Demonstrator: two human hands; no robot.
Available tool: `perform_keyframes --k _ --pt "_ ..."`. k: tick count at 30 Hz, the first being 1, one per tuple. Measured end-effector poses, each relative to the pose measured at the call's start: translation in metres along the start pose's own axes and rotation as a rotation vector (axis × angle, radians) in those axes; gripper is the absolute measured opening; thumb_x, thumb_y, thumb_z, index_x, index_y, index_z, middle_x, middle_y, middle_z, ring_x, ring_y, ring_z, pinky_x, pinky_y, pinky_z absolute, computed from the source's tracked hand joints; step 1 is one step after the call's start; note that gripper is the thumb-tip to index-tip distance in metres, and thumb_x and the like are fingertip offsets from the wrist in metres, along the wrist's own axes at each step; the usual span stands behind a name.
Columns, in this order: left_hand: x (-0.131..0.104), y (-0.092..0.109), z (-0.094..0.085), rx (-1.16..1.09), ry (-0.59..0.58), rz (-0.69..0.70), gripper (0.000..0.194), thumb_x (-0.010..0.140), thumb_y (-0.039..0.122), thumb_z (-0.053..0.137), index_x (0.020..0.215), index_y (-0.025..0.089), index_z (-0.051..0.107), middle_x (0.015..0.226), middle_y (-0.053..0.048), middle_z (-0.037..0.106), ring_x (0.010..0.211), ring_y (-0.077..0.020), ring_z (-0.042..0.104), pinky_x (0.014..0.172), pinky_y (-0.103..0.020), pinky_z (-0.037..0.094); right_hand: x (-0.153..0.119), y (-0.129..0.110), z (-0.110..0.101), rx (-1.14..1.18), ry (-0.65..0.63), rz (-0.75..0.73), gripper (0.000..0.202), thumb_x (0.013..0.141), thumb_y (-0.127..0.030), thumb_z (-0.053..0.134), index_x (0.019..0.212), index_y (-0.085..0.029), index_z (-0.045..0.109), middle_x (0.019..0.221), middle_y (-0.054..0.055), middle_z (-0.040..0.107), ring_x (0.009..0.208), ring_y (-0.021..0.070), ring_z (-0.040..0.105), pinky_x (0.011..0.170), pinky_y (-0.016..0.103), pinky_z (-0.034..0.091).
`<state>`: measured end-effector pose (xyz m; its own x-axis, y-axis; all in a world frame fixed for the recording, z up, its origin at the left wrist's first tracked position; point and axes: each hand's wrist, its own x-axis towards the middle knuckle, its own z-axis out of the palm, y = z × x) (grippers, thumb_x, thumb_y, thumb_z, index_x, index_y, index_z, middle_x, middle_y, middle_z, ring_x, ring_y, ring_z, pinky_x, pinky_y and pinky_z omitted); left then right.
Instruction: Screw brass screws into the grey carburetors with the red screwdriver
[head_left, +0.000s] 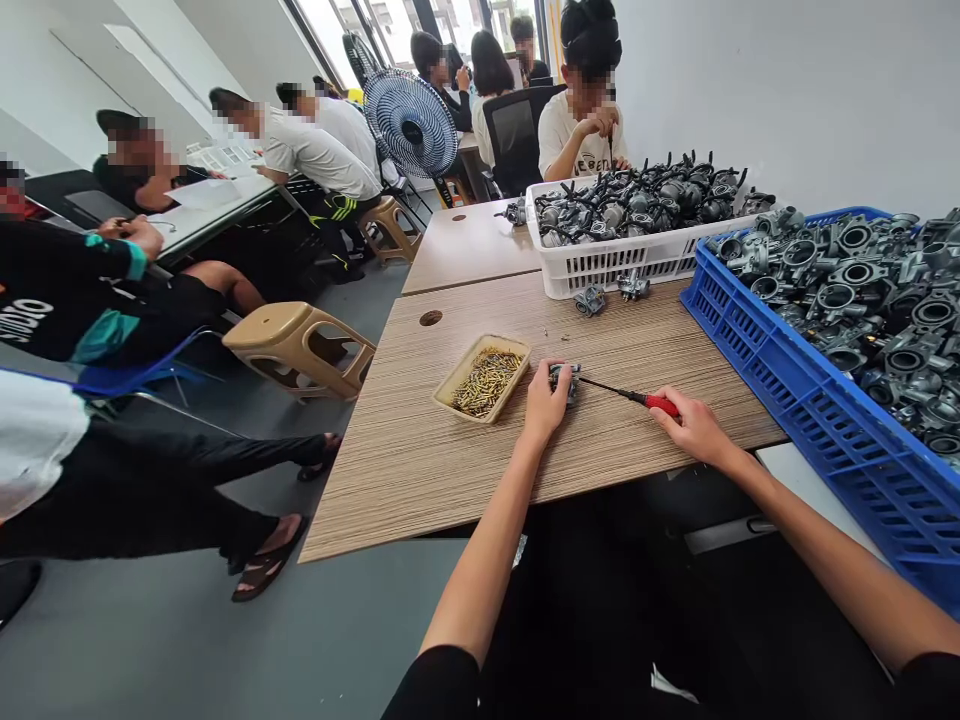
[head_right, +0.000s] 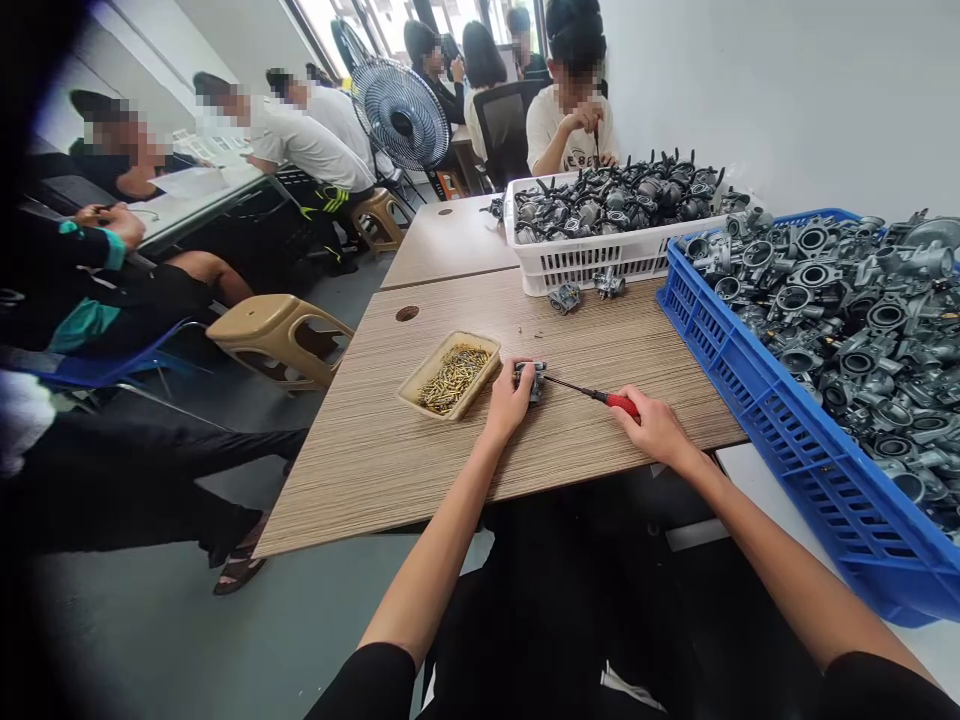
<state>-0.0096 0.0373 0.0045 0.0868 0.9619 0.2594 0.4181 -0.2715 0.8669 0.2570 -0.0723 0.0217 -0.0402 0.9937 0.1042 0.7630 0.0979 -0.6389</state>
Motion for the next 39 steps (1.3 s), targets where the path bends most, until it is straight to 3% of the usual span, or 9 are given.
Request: perform_keyframes --k 39 --pt "-0.0019 -0.003 -0.0002 -0.005 0.007 0.01 0.025 0.107 0.045 0.051 0.109 0.023 0.062 0.099 -0.006 0.074 0.092 -0.021 0.068 0.087 -0.033 0.053 -0.0009 0.0006 0.0006 -0.084 -0.047 -0.027 0.032 0.102 -0.051 0.049 0.108 -0.024 0.066 0.085 0.005 0.074 0.071 0.0231 0.065 0.07 0.032 0.041"
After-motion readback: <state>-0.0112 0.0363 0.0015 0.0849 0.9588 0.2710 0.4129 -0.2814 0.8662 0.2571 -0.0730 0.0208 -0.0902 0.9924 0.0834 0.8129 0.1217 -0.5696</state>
